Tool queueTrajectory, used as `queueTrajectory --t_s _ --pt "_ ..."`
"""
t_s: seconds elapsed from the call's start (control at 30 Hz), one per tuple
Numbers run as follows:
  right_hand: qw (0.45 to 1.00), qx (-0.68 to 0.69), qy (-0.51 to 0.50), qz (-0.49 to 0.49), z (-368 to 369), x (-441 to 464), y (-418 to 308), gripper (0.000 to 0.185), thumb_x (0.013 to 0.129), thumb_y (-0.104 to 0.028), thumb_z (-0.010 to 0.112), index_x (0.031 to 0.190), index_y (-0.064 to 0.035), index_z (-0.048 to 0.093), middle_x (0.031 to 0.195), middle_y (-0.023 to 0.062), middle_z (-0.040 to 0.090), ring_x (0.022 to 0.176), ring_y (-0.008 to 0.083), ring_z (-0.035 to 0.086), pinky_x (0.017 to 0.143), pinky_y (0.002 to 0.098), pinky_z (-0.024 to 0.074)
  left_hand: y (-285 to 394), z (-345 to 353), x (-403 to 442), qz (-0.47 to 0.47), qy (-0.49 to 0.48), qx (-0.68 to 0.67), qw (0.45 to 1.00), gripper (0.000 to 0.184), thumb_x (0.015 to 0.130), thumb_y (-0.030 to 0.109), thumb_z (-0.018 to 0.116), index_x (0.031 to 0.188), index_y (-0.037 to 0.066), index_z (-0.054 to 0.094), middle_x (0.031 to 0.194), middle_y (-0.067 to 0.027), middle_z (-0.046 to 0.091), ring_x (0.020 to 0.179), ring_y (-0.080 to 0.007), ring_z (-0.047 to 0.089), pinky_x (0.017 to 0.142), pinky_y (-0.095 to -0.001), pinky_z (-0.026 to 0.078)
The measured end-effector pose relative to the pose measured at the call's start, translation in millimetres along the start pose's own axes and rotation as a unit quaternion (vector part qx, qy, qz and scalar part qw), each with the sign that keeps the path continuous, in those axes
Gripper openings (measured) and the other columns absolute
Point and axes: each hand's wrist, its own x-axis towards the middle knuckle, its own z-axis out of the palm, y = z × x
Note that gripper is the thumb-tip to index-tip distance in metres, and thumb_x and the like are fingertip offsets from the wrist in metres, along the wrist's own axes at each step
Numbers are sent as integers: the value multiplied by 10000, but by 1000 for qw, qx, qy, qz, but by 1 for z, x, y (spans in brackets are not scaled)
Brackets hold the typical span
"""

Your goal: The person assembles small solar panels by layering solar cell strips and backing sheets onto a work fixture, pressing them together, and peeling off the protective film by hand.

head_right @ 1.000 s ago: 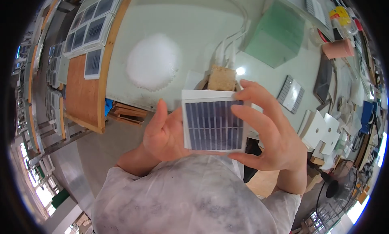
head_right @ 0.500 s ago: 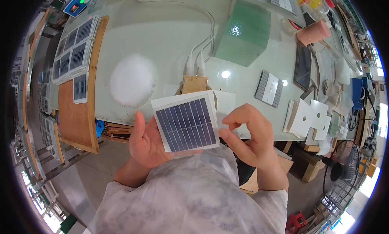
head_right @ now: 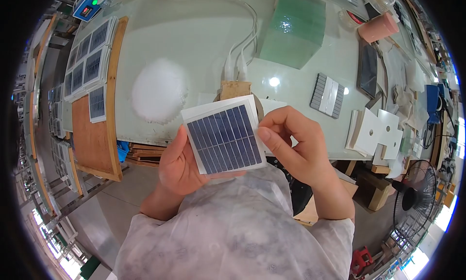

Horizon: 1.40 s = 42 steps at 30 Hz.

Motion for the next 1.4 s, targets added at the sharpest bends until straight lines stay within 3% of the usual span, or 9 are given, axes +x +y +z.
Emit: queueTrajectory --t_s 0.03,0.17,0.33,0.67,0.83,1.23,1.4 --pt "1000 3 1 -16 1 1 1 76 868 -63 554 858 12 544 669 -21 516 558 11 399 487 164 317 1 1 1 0 1 0 1000 609 945 446 243 1386 36 151 1392 -141 297 1271 -309 325 1000 -556 286" --pt "998 32 -41 44 -4 0 -1 110 885 -83 523 893 22 554 740 -5 525 626 40 442 551 177 350 1 3 2 -6 10 7 1000 601 946 440 247 1381 32 169 1377 -140 322 1254 -308 351 993 -546 306" --pt "973 173 -89 126 -9 3 -3 156 884 -100 528 906 50 565 629 -12 492 517 37 398 453 180 298 1 4 3 -10 10 7 1000 593 947 436 253 1373 28 196 1365 -134 344 1240 -296 374 997 -523 315" --pt "958 234 -111 125 -15 0 -2 104 861 -35 542 886 63 567 636 6 509 528 47 417 466 185 328 -3 1 4 -8 2 16 1000 618 924 474 312 1366 49 239 1355 -109 364 1247 -264 366 1019 -508 282" --pt "957 264 -50 112 -10 -2 -1 94 844 -43 564 859 49 558 626 -6 496 501 40 402 440 178 303 -8 -5 5 17 16 1 1000 594 925 472 314 1354 65 265 1346 -101 372 1241 -267 371 1020 -512 278" --pt "967 218 -40 125 -5 -2 0 93 854 -60 560 825 28 553 605 -21 476 479 24 362 420 180 258 -7 -5 2 11 18 -7 1000 636 912 497 309 1360 51 241 1356 -132 358 1238 -311 370 999 -538 287" --pt "972 200 -34 120 -4 -1 -1 103 856 -68 561 815 26 553 595 -20 477 477 24 353 422 182 255 -6 -10 2 9 -47 -10 999 536 944 409 307 1354 71 240 1331 -105 386 1220 -282 399 1005 -518 313"
